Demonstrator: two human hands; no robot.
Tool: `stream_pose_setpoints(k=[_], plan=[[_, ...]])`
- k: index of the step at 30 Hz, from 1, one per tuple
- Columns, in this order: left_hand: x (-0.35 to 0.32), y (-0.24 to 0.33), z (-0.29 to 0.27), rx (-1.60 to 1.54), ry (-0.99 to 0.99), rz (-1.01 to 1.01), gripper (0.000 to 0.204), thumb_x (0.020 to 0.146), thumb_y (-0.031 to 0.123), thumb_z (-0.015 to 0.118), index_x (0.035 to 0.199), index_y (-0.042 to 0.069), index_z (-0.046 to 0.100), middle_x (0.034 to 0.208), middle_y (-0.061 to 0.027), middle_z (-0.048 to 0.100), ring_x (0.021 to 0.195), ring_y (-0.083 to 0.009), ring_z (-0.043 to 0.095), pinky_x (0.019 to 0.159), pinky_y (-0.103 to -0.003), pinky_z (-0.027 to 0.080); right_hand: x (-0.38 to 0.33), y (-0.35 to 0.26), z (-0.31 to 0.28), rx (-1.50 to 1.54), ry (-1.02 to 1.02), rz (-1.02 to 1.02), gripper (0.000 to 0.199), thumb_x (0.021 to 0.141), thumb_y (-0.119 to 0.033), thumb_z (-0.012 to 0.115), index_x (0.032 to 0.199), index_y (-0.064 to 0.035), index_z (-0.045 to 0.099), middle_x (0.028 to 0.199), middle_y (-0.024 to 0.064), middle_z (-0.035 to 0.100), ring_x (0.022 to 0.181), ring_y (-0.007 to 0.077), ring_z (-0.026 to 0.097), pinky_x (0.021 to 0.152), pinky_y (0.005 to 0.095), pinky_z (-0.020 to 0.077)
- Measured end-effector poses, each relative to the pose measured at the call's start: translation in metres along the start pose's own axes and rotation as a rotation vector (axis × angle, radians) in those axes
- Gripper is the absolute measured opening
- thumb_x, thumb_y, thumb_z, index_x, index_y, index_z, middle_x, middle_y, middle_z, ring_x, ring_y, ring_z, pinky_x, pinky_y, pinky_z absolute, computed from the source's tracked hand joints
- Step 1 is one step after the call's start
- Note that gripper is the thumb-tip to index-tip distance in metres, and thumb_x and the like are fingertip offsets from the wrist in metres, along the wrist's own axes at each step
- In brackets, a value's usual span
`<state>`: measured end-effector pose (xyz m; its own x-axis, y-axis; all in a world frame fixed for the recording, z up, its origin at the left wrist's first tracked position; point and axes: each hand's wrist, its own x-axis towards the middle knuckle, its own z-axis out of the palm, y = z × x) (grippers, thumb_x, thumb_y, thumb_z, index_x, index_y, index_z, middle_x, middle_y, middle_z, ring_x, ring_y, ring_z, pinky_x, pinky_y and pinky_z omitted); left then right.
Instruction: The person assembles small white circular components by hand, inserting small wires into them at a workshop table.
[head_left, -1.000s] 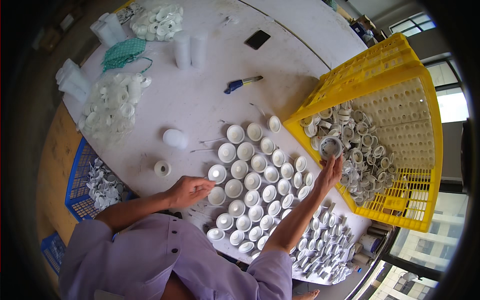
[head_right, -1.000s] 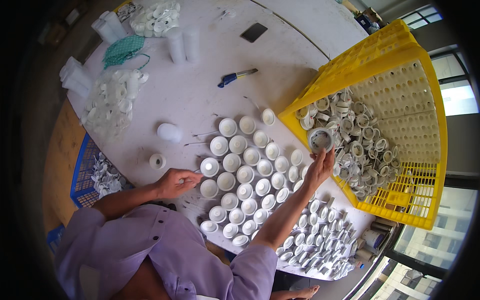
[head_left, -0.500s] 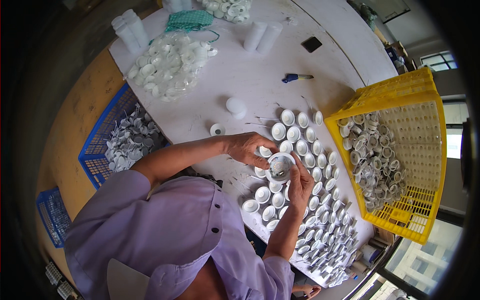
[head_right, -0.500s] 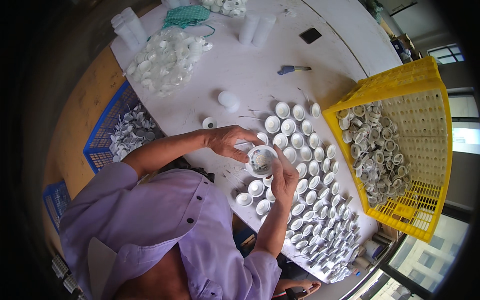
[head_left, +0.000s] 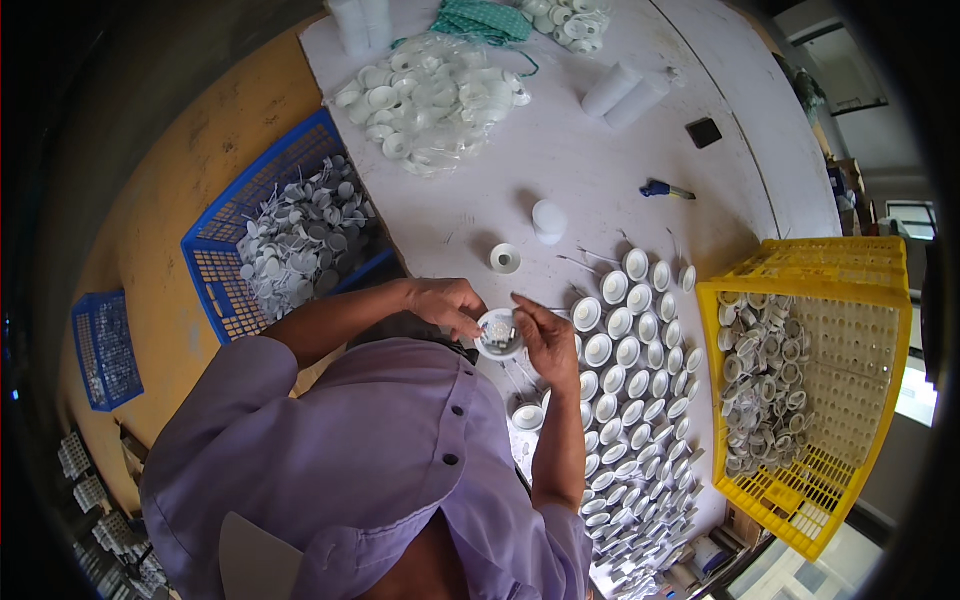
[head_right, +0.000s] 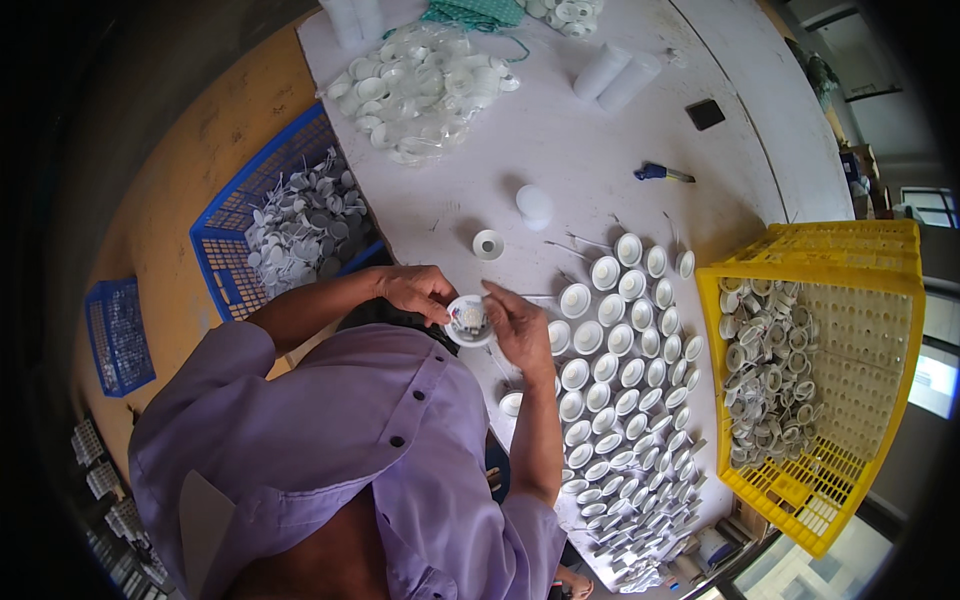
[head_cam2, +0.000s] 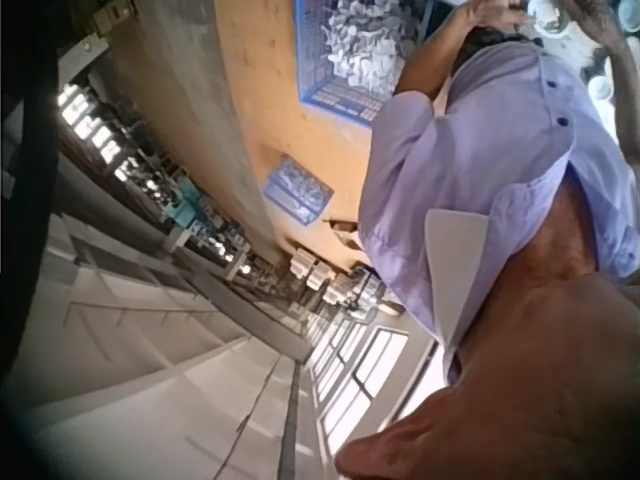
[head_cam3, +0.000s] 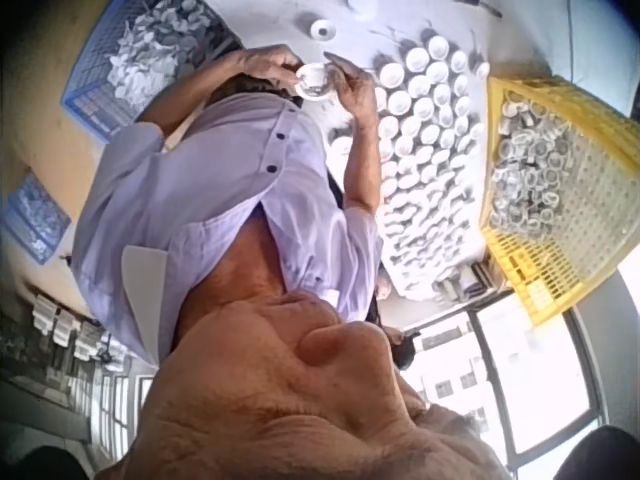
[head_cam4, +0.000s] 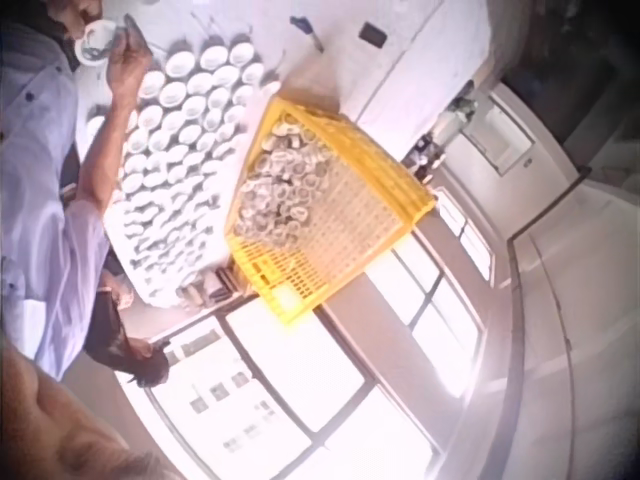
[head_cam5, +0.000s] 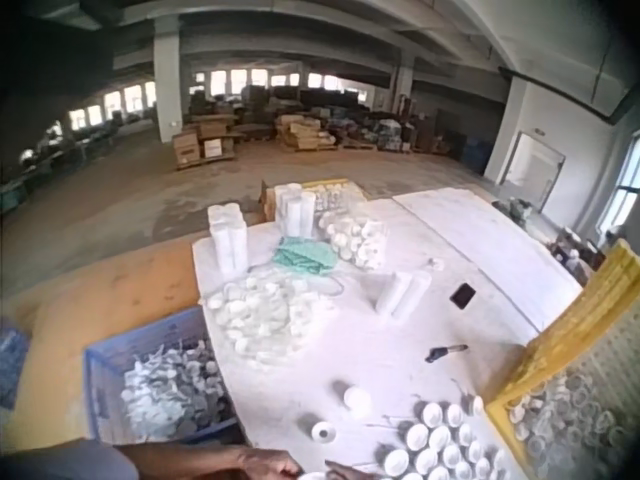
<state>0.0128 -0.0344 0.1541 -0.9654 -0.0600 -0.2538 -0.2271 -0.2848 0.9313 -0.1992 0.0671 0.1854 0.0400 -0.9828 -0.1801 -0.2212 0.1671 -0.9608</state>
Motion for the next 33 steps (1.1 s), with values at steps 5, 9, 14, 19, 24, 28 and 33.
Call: stream_pose_setpoints(k=[5,9,14,19,24,28,33], plan=[[-0.018,-0.049,-0.015,0.079,0.315,-0.103,0.030,0.088,0.024,0.059,0.101,-0.003,0.063,0.077,-0.0052,0.064,0.061,-0.0094,0.060,0.056,-0.024,0.047,0.056,0.083,0.011,-0.570,0.313,-0.099,0.050,0.073,-0.021,0.074,0.114,0.0016,0.059,0.096,0.0169,0.062,0.082,0.0283,0.060,0.073,0.0360,0.0503],[-0.023,-0.053,-0.013,0.007,0.426,-0.105,0.030,0.089,0.023,0.059,0.102,-0.005,0.062,0.080,-0.0056,0.064,0.062,-0.0096,0.060,0.058,-0.024,0.047,0.081,0.092,0.034,-0.828,0.282,-0.045,0.064,0.068,-0.030,0.078,0.120,-0.0013,0.055,0.117,0.0176,0.052,0.106,0.0352,0.049,0.089,0.0424,0.0439],[-0.026,-0.053,-0.014,-0.046,0.481,-0.091,0.030,0.090,0.022,0.059,0.103,-0.005,0.062,0.084,-0.0066,0.065,0.062,-0.0106,0.060,0.058,-0.024,0.047,0.092,0.097,0.037,-0.863,0.226,-0.009,0.069,0.067,-0.034,0.077,0.123,-0.0016,0.053,0.120,0.0168,0.049,0.107,0.0361,0.049,0.090,0.0422,0.0434],[-0.024,-0.057,-0.013,-0.130,0.520,-0.130,0.028,0.091,0.022,0.058,0.101,-0.004,0.062,0.084,-0.0064,0.064,0.063,-0.0106,0.060,0.058,-0.024,0.047,0.085,0.100,0.032,-0.790,0.259,-0.076,0.069,0.068,-0.032,0.077,0.124,-0.0009,0.052,0.119,0.0177,0.051,0.108,0.0351,0.048,0.091,0.0426,0.0426],[-0.017,-0.056,-0.017,-0.139,0.557,-0.060,0.028,0.091,0.023,0.058,0.101,-0.003,0.062,0.087,-0.0071,0.063,0.066,-0.0115,0.060,0.061,-0.025,0.049,0.063,0.068,0.021,-0.375,0.345,-0.070,0.064,0.068,-0.018,0.078,0.123,0.0003,0.052,0.116,0.0191,0.056,0.102,0.0326,0.055,0.075,0.0376,0.0512],[-0.001,-0.051,-0.020,-0.115,0.521,-0.004,0.028,0.091,0.023,0.058,0.103,-0.002,0.060,0.089,-0.0073,0.063,0.071,-0.0137,0.061,0.065,-0.027,0.050,0.039,0.028,0.012,-0.396,0.205,-0.144,0.066,0.066,-0.017,0.080,0.123,0.0006,0.052,0.113,0.0195,0.057,0.101,0.0314,0.057,0.072,0.0357,0.0522],[0.021,-0.047,-0.015,-0.129,0.468,0.078,0.030,0.089,0.024,0.061,0.103,-0.001,0.060,0.090,-0.0077,0.063,0.074,-0.0142,0.061,0.066,-0.028,0.051,0.024,0.024,0.017,-0.536,0.153,-0.144,0.072,0.065,-0.014,0.082,0.128,-0.0043,0.050,0.122,0.0156,0.053,0.096,0.0237,0.061,0.074,0.0328,0.0562]])
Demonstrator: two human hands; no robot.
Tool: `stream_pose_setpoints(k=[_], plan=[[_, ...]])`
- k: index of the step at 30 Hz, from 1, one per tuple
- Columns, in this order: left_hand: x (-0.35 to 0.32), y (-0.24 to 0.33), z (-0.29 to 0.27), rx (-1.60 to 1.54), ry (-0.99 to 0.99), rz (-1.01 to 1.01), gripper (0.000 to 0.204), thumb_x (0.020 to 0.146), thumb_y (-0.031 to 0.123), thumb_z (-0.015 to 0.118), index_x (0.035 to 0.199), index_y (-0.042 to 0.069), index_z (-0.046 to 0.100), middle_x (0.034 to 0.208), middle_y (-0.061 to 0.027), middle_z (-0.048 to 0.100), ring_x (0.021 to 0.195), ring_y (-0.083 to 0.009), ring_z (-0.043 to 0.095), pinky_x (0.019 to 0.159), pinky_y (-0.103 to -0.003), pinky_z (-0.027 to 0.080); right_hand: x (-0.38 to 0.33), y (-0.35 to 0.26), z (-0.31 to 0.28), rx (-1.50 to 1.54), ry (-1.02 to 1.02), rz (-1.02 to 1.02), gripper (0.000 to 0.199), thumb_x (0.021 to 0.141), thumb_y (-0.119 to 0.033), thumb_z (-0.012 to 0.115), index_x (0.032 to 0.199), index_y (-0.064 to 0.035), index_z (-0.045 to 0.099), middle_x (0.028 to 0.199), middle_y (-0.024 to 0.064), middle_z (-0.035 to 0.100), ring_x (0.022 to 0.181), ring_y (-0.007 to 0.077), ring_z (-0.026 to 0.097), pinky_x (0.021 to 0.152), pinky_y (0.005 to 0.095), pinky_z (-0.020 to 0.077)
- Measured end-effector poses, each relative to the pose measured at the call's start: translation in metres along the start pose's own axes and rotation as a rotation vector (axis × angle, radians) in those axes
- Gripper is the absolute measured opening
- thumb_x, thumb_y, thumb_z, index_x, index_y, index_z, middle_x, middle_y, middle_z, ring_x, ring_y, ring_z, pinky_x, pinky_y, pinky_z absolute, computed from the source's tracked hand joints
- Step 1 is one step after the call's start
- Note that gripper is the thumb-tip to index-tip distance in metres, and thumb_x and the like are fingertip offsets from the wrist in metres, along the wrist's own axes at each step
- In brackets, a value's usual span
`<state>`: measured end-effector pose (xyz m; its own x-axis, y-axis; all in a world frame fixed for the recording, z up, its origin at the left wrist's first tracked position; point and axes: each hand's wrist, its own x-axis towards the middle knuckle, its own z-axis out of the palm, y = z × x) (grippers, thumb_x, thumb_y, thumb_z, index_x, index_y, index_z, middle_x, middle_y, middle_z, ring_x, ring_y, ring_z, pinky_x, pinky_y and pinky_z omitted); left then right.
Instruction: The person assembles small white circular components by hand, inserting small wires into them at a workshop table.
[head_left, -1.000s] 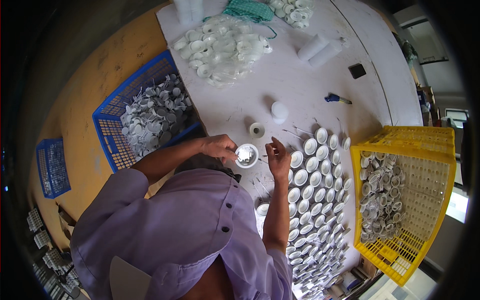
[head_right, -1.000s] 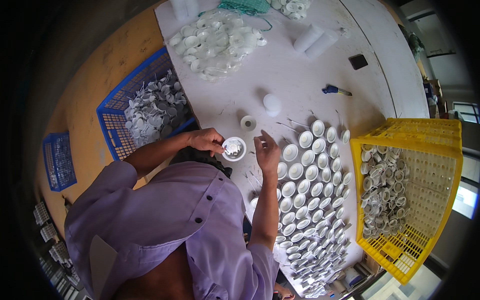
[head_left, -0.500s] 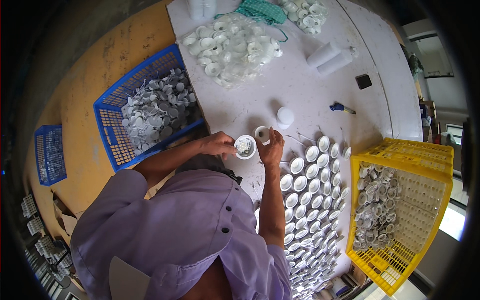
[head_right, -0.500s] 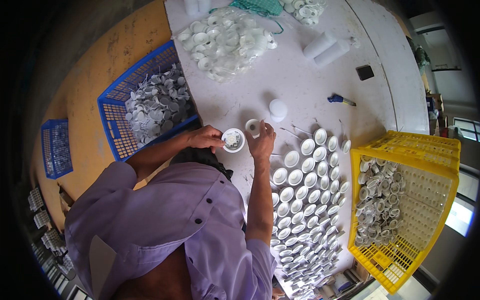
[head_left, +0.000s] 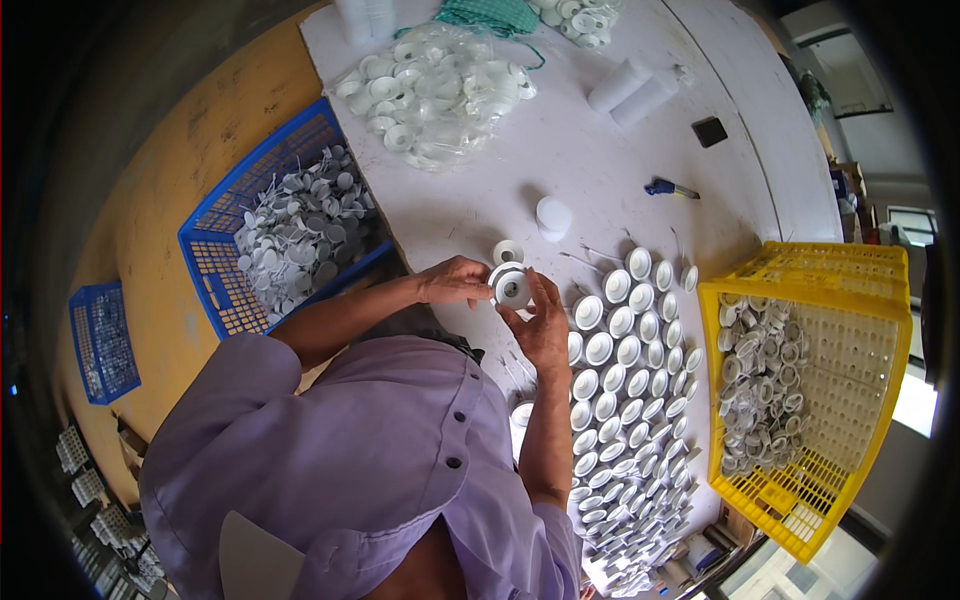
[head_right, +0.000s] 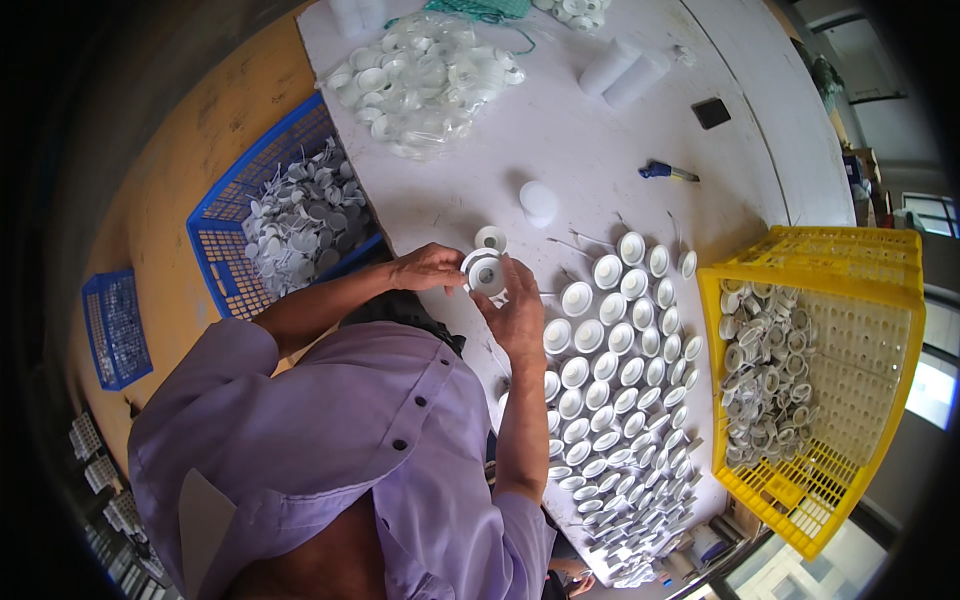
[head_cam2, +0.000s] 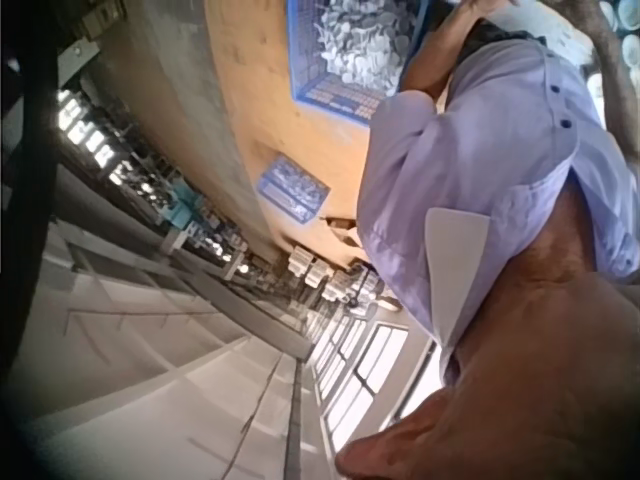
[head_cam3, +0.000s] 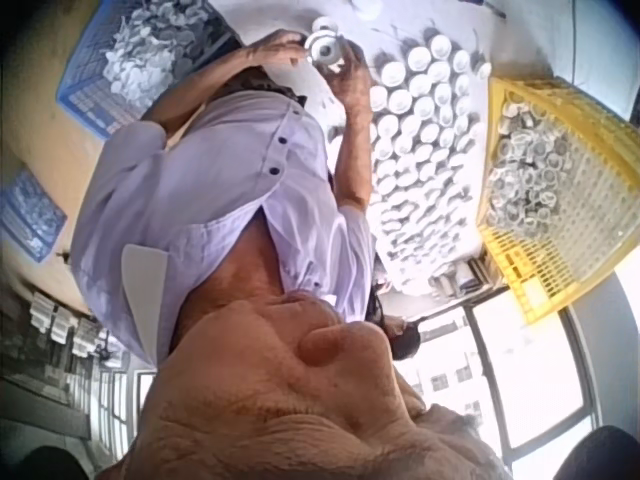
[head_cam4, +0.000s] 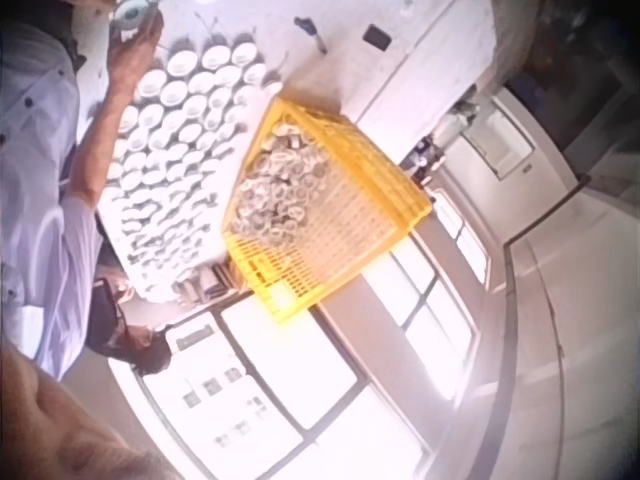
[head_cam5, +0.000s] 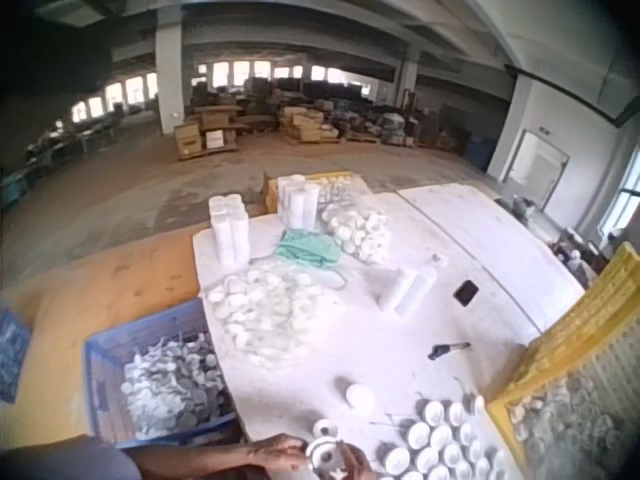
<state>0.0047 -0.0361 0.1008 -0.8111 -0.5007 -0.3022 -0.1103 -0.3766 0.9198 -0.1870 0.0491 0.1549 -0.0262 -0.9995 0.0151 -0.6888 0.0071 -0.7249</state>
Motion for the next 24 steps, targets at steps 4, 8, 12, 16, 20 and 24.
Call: stream_pose_setpoints(k=[4,8,12,16,20,24], plan=[[0.005,0.013,0.010,-0.016,-0.030,-0.027,0.033,0.087,0.025,0.063,0.105,-0.002,0.059,0.093,-0.0086,0.063,0.076,-0.0140,0.060,0.068,-0.028,0.051,-0.006,0.000,-0.003,0.088,0.002,0.131,0.075,0.064,-0.015,0.083,0.130,-0.0063,0.048,0.121,0.0161,0.053,0.091,0.0229,0.062,0.072,0.0323,0.0556],[0.013,0.005,0.019,0.053,0.006,-0.021,0.035,0.085,0.026,0.065,0.105,-0.002,0.059,0.092,-0.0085,0.064,0.076,-0.0133,0.061,0.068,-0.028,0.051,-0.012,0.004,-0.001,0.150,0.007,0.122,0.081,0.064,-0.015,0.083,0.134,-0.0093,0.045,0.120,0.0168,0.054,0.085,0.0216,0.063,0.070,0.0314,0.0540],[0.018,0.008,0.026,0.126,0.020,-0.028,0.034,0.085,0.026,0.065,0.103,-0.003,0.059,0.089,-0.0082,0.064,0.077,-0.0131,0.062,0.068,-0.027,0.051,-0.023,0.009,0.000,0.299,0.095,0.143,0.079,0.068,-0.015,0.081,0.136,-0.0060,0.042,0.113,0.0164,0.059,0.078,0.0179,0.063,0.067,0.0304,0.0542],[0.020,0.006,0.031,0.146,0.021,0.015,0.030,0.086,0.022,0.063,0.101,-0.004,0.059,0.087,-0.0077,0.064,0.078,-0.0125,0.062,0.069,-0.027,0.050,-0.031,0.018,-0.003,0.577,0.166,0.418,0.058,0.081,-0.018,0.071,0.129,0.0045,0.046,0.105,0.0203,0.062,0.074,0.0177,0.066,0.057,0.0283,0.0543],[0.027,0.007,0.037,0.224,0.020,0.003,0.027,0.085,0.020,0.062,0.100,-0.003,0.059,0.086,-0.0072,0.064,0.078,-0.0114,0.060,0.068,-0.026,0.049,-0.036,0.025,0.001,0.640,0.198,0.413,0.045,0.086,-0.017,0.064,0.122,0.0057,0.052,0.085,0.0149,0.067,0.062,0.0136,0.064,0.053,0.0250,0.0524],[0.028,0.018,0.044,0.317,0.027,0.006,0.028,0.085,0.022,0.061,0.099,-0.002,0.060,0.082,-0.0058,0.062,0.075,-0.0095,0.055,0.065,-0.026,0.045,-0.035,0.019,0.002,0.588,0.268,0.462,0.037,0.086,-0.014,0.063,0.117,0.0042,0.056,0.074,0.0097,0.066,0.059,0.0110,0.062,0.052,0.0235,0.0511]])
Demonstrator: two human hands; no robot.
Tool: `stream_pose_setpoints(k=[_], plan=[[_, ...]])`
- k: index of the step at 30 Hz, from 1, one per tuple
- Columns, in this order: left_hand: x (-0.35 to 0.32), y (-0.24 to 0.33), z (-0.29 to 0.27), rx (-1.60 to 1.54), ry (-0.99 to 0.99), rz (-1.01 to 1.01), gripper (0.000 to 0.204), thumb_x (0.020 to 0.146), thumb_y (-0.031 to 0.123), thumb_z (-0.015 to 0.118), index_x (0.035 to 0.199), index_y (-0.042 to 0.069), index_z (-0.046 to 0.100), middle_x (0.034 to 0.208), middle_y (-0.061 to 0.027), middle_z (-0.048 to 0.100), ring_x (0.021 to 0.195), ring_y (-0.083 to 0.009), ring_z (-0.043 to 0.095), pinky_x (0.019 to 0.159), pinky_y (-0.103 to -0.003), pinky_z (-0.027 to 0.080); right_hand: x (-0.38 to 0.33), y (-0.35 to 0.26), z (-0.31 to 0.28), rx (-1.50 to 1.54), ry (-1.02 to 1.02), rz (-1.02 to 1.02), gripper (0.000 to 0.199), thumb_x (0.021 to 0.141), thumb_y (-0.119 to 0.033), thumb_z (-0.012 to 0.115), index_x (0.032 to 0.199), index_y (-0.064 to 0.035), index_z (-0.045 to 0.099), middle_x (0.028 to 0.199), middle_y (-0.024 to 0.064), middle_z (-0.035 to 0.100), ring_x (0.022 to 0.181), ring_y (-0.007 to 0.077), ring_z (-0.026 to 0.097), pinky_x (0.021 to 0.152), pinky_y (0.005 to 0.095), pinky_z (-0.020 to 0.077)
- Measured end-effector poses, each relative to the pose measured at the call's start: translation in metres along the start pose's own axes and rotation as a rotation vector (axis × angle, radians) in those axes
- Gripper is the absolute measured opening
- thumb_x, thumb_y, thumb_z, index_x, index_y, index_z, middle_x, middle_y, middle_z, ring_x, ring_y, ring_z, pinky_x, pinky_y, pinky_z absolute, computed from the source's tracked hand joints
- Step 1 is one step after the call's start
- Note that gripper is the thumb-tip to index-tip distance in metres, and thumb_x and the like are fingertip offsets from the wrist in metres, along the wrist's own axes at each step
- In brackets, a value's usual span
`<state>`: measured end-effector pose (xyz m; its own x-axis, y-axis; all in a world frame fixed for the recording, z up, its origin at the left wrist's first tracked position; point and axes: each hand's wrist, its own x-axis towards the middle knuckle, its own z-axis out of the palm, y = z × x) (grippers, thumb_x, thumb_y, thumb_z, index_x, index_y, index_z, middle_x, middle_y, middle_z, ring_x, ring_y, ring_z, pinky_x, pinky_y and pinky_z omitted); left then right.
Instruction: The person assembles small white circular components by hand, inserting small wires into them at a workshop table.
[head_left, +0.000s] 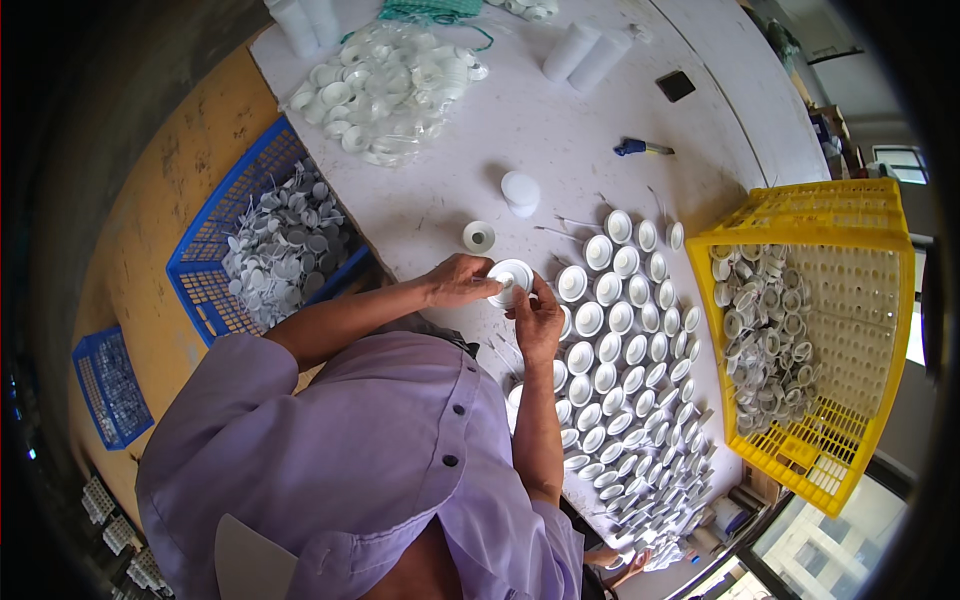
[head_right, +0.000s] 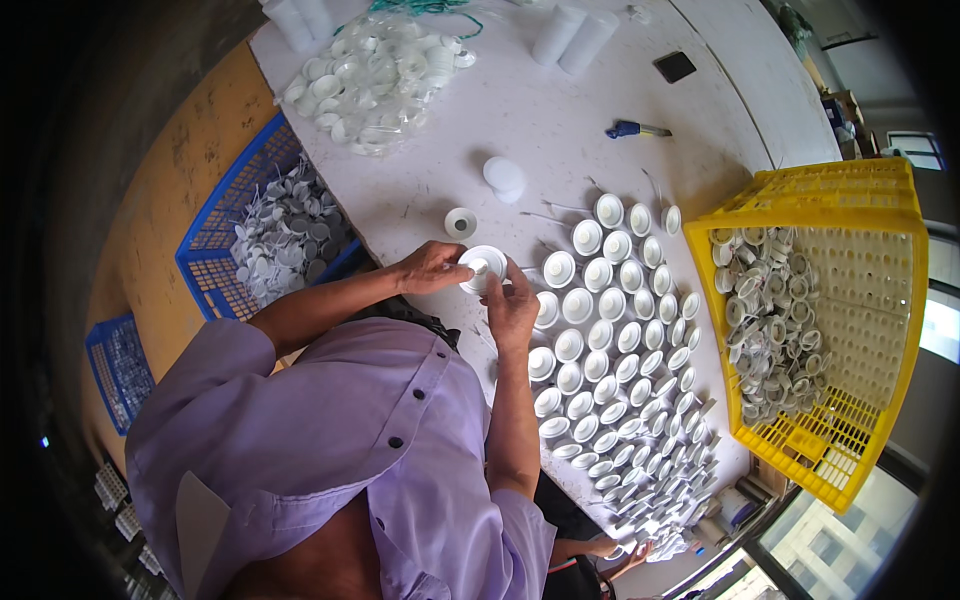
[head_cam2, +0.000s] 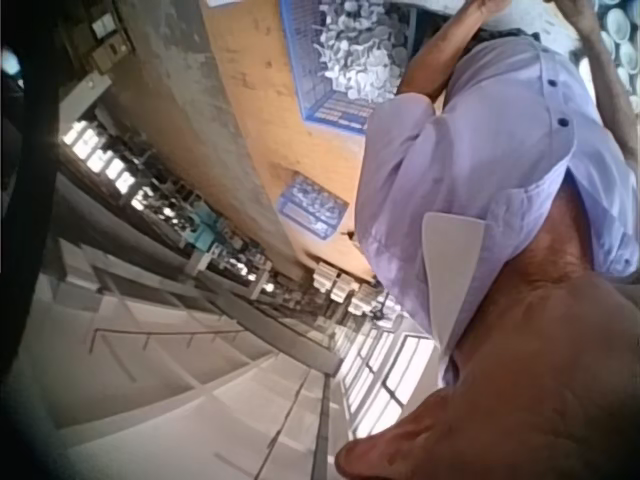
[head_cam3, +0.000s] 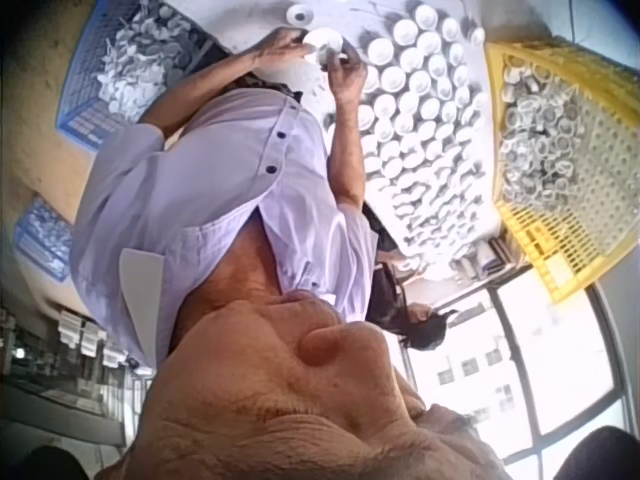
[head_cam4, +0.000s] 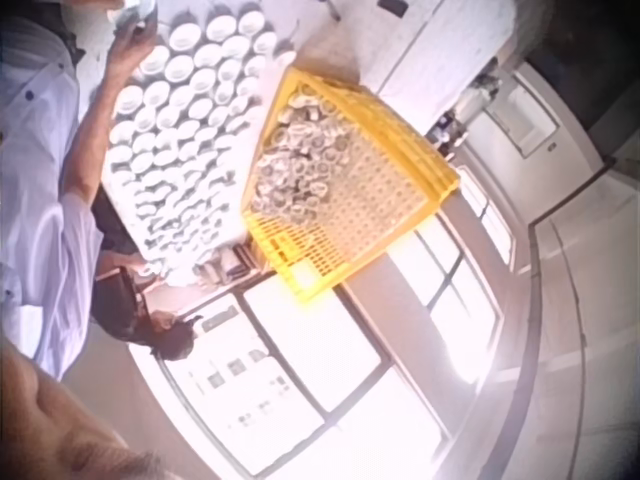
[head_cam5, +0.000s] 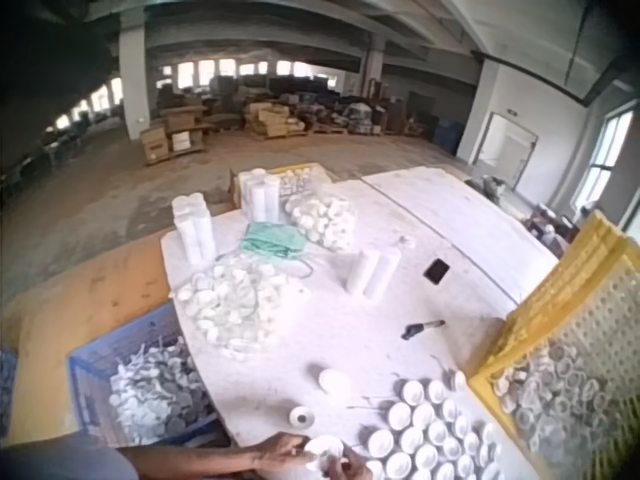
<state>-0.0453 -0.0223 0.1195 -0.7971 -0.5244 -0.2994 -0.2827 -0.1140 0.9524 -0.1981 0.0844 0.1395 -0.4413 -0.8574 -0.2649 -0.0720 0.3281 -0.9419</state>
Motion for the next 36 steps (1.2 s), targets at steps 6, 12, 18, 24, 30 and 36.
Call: stream_pose_setpoints(k=[6,12,18,24,30,36], plan=[[0.003,-0.003,0.007,-0.028,0.013,0.009,0.029,0.085,0.023,0.059,0.100,-0.002,0.059,0.080,-0.0050,0.060,0.072,-0.0096,0.053,0.063,-0.027,0.043,-0.002,-0.004,-0.002,-0.008,0.045,0.025,0.033,0.084,-0.012,0.063,0.114,0.0029,0.058,0.073,0.0088,0.066,0.057,0.0099,0.061,0.052,0.0232,0.0503],[0.009,-0.002,0.010,0.062,0.008,0.014,0.027,0.084,0.019,0.054,0.099,-0.003,0.059,0.078,-0.0075,0.060,0.070,-0.0115,0.054,0.061,-0.029,0.044,-0.004,-0.002,-0.003,0.029,0.097,0.052,0.032,0.083,-0.012,0.064,0.112,0.0015,0.060,0.070,0.0079,0.065,0.056,0.0092,0.060,0.051,0.0224,0.0481],[0.013,0.006,0.016,-0.040,-0.002,-0.012,0.027,0.085,0.016,0.053,0.100,-0.006,0.059,0.081,-0.0098,0.063,0.073,-0.0134,0.059,0.062,-0.028,0.049,-0.005,0.005,-0.004,0.017,0.159,-0.005,0.031,0.083,-0.011,0.065,0.110,0.0022,0.060,0.069,0.0064,0.065,0.055,0.0084,0.059,0.050,0.0215,0.0472],[0.021,0.001,0.016,-0.171,-0.078,-0.038,0.027,0.088,0.014,0.053,0.104,-0.007,0.059,0.090,-0.0087,0.063,0.078,-0.0132,0.061,0.067,-0.027,0.055,-0.007,0.005,-0.006,0.009,0.178,0.008,0.032,0.083,-0.012,0.064,0.111,0.0024,0.059,0.065,0.0078,0.064,0.056,0.0103,0.060,0.052,0.0231,0.0467],[0.025,0.004,0.019,-0.168,-0.101,-0.080,0.027,0.089,0.015,0.054,0.104,-0.007,0.059,0.091,-0.0082,0.062,0.078,-0.0129,0.061,0.068,-0.028,0.056,-0.006,0.015,-0.010,-0.032,0.192,-0.016,0.032,0.083,-0.012,0.064,0.110,0.0029,0.059,0.065,0.0084,0.063,0.055,0.0102,0.059,0.050,0.0236,0.0466],[0.030,0.016,0.022,0.025,-0.116,-0.201,0.026,0.089,0.015,0.055,0.101,-0.008,0.059,0.086,-0.0089,0.063,0.077,-0.0138,0.063,0.067,-0.027,0.054,-0.006,0.021,-0.020,0.120,0.172,0.078,0.039,0.083,-0.013,0.067,0.115,0.0050,0.056,0.086,0.0098,0.065,0.059,0.0104,0.060,0.051,0.0219,0.0498]])
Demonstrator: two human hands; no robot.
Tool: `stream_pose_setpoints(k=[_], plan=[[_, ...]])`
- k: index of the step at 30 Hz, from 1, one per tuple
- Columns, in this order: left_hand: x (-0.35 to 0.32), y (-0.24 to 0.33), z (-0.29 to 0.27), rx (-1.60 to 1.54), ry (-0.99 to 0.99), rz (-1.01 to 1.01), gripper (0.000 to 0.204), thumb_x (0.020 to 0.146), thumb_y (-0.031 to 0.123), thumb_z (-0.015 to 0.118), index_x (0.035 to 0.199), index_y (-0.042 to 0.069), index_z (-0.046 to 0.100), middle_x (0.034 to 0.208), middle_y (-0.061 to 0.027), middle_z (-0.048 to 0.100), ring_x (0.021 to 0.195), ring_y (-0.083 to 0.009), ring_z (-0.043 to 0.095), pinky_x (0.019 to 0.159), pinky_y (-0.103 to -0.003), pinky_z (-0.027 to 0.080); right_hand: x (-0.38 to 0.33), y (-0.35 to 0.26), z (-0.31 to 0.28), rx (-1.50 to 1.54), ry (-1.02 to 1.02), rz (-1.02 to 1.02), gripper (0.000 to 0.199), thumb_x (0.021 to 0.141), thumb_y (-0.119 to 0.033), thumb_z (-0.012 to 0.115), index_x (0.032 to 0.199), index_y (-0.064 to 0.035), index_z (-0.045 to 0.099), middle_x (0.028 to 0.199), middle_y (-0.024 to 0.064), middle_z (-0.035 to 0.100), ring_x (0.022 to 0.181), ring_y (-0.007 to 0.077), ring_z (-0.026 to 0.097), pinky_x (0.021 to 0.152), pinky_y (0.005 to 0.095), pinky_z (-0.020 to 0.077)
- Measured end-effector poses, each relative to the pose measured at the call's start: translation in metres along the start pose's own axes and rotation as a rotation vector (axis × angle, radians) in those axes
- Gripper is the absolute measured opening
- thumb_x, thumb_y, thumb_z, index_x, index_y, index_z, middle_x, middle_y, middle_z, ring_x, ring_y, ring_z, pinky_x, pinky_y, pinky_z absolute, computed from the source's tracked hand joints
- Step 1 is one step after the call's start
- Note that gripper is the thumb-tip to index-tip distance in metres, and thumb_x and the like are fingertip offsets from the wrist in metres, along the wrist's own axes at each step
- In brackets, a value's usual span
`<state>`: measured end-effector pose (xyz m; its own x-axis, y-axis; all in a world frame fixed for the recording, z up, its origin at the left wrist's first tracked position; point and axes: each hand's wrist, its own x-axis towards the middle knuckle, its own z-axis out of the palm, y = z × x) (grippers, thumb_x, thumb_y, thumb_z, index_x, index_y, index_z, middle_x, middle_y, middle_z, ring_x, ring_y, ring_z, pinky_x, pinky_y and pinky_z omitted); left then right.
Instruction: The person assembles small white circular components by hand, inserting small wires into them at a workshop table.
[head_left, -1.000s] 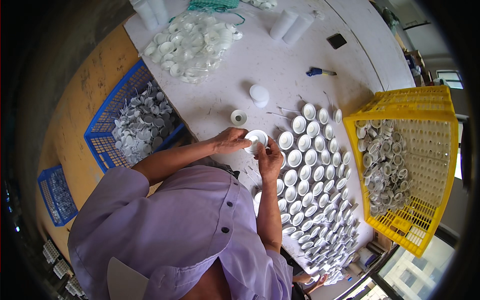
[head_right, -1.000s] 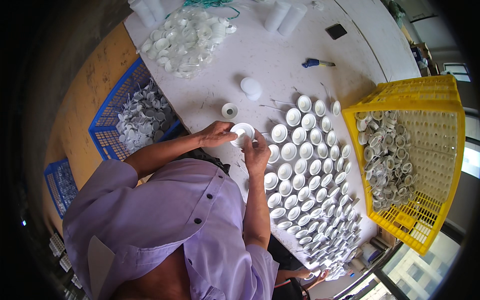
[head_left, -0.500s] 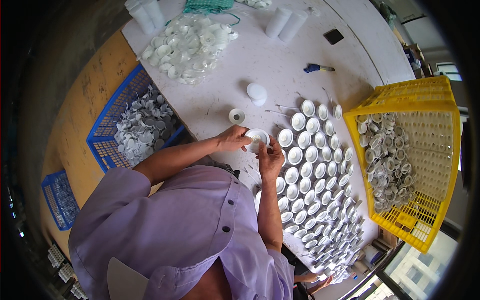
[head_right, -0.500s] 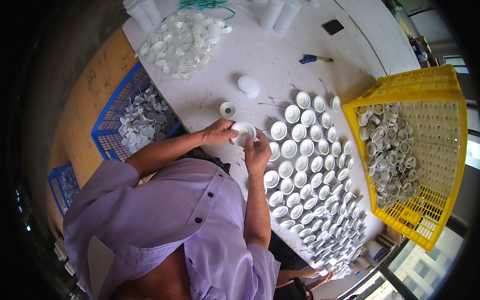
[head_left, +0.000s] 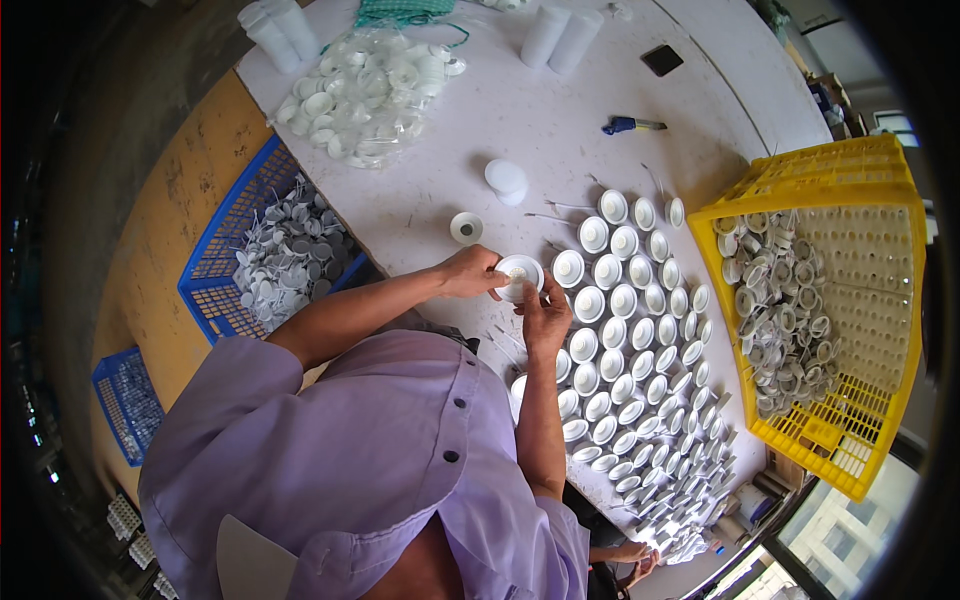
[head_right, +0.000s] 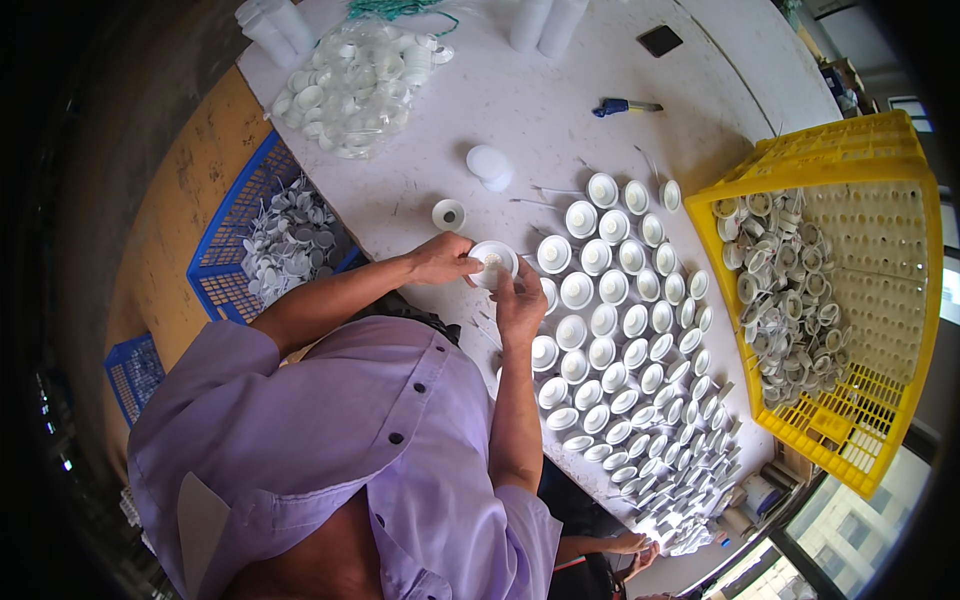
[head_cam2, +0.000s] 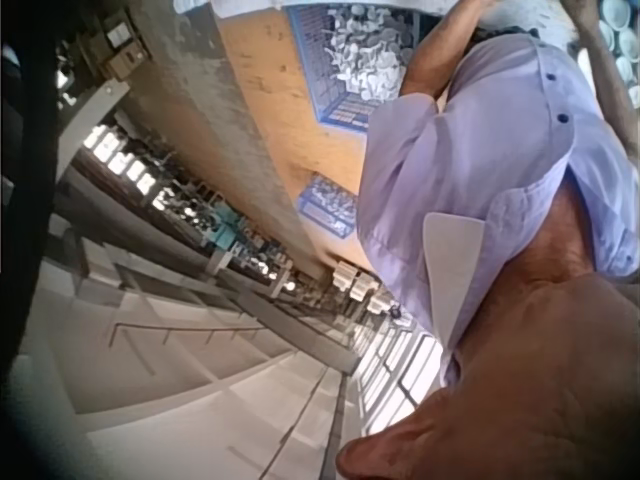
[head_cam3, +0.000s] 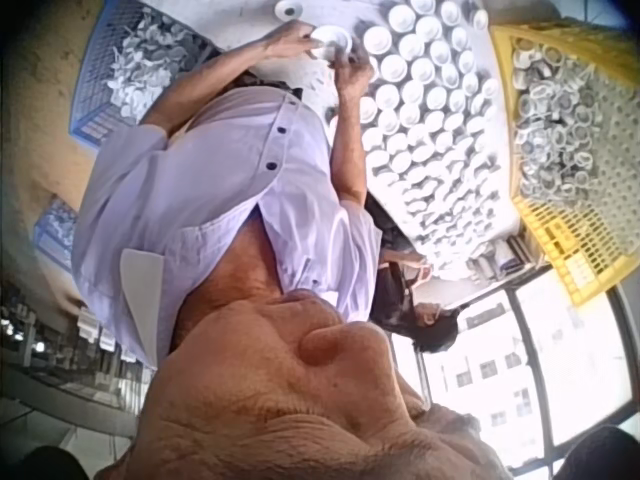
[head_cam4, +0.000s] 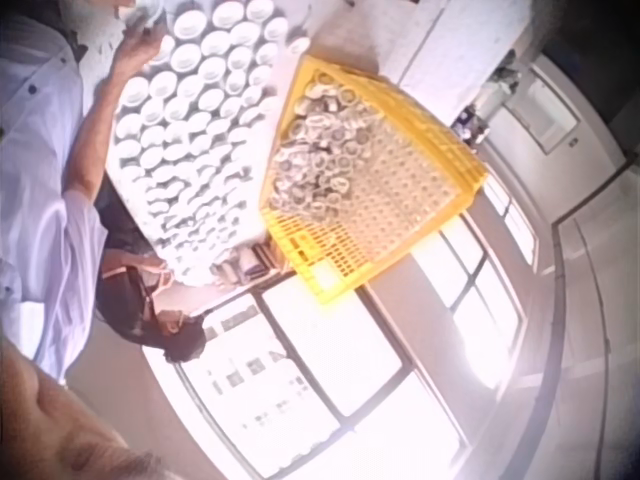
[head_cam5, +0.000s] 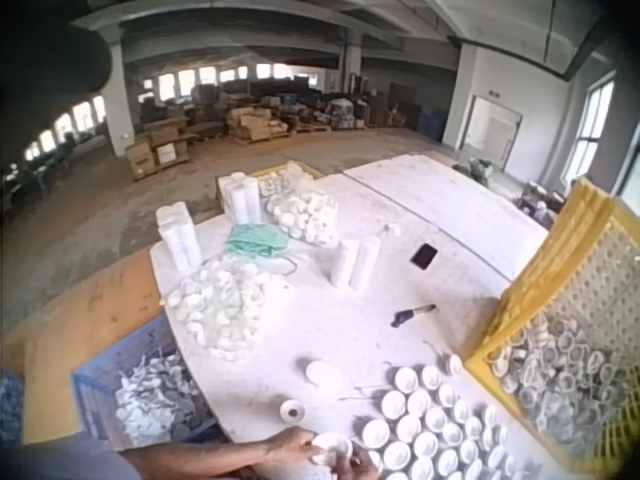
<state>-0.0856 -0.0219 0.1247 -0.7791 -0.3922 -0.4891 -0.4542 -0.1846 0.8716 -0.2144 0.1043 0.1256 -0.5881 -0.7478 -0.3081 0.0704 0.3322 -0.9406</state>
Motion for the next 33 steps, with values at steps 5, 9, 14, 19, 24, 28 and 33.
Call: stream_pose_setpoints(k=[5,9,14,19,24,28,33], plan=[[0.012,-0.003,0.010,0.091,0.022,0.023,0.025,0.088,0.015,0.057,0.099,-0.008,0.059,0.086,-0.0112,0.065,0.074,-0.0156,0.065,0.065,-0.030,0.052,0.001,0.008,-0.021,0.177,-0.043,0.045,0.056,0.078,-0.011,0.073,0.127,0.0019,0.048,0.107,0.0117,0.060,0.074,0.0134,0.062,0.057,0.0239,0.0521],[0.023,0.006,0.021,0.217,0.043,0.060,0.023,0.085,0.017,0.060,0.092,-0.005,0.062,0.077,-0.0121,0.065,0.065,-0.0159,0.062,0.061,-0.032,0.049,0.001,-0.007,-0.042,-0.568,0.009,-0.520,0.088,0.059,-0.009,0.085,0.134,-0.0055,0.039,0.128,0.0167,0.043,0.103,0.0278,0.054,0.074,0.0342,0.0524],[0.028,0.022,0.036,0.259,0.029,0.038,0.018,0.081,0.016,0.061,0.084,-0.002,0.063,0.063,-0.0072,0.059,0.059,-0.0083,0.050,0.053,-0.030,0.042,0.003,-0.023,-0.048,-0.832,-0.060,-0.649,0.075,0.063,-0.023,0.079,0.128,-0.0016,0.047,0.124,0.0173,0.048,0.103,0.0349,0.050,0.085,0.0414,0.0446],[0.047,0.031,0.057,0.300,-0.095,-0.014,0.020,0.084,0.015,0.060,0.094,-0.002,0.062,0.072,-0.0047,0.062,0.064,-0.0100,0.053,0.058,-0.028,0.046,-0.001,-0.019,-0.076,-0.842,-0.026,-0.608,0.074,0.062,-0.020,0.079,0.127,-0.0001,0.049,0.122,0.0173,0.049,0.101,0.0334,0.050,0.086,0.0404,0.0451],[0.056,0.046,0.073,0.251,-0.103,0.121,0.040,0.088,0.015,0.062,0.123,-0.001,0.049,0.117,-0.0174,0.059,0.105,-0.0200,0.060,0.087,-0.030,0.049,0.010,-0.016,-0.148,-0.601,0.057,-0.505,0.082,0.057,-0.006,0.083,0.130,-0.0062,0.047,0.121,0.0175,0.047,0.109,0.0322,0.051,0.092,0.0377,0.0460],[0.052,0.062,0.074,0.143,0.153,0.156,0.041,0.086,0.020,0.063,0.119,-0.001,0.053,0.114,-0.0166,0.061,0.099,-0.0233,0.063,0.084,-0.031,0.049,0.036,0.025,-0.298,-0.661,0.393,-0.643,0.081,0.057,-0.009,0.083,0.129,-0.0043,0.046,0.122,0.0168,0.050,0.111,0.0341,0.050,0.093,0.0398,0.0428],[0.045,0.041,0.070,0.224,0.150,0.109,0.035,0.086,0.016,0.061,0.116,-0.002,0.056,0.110,-0.0153,0.063,0.096,-0.0199,0.063,0.084,-0.030,0.049,0.055,0.060,-0.474,-0.799,0.738,-0.230,0.077,0.061,-0.018,0.081,0.128,-0.0003,0.047,0.121,0.0202,0.047,0.113,0.0331,0.048,0.097,0.0368,0.0404]])
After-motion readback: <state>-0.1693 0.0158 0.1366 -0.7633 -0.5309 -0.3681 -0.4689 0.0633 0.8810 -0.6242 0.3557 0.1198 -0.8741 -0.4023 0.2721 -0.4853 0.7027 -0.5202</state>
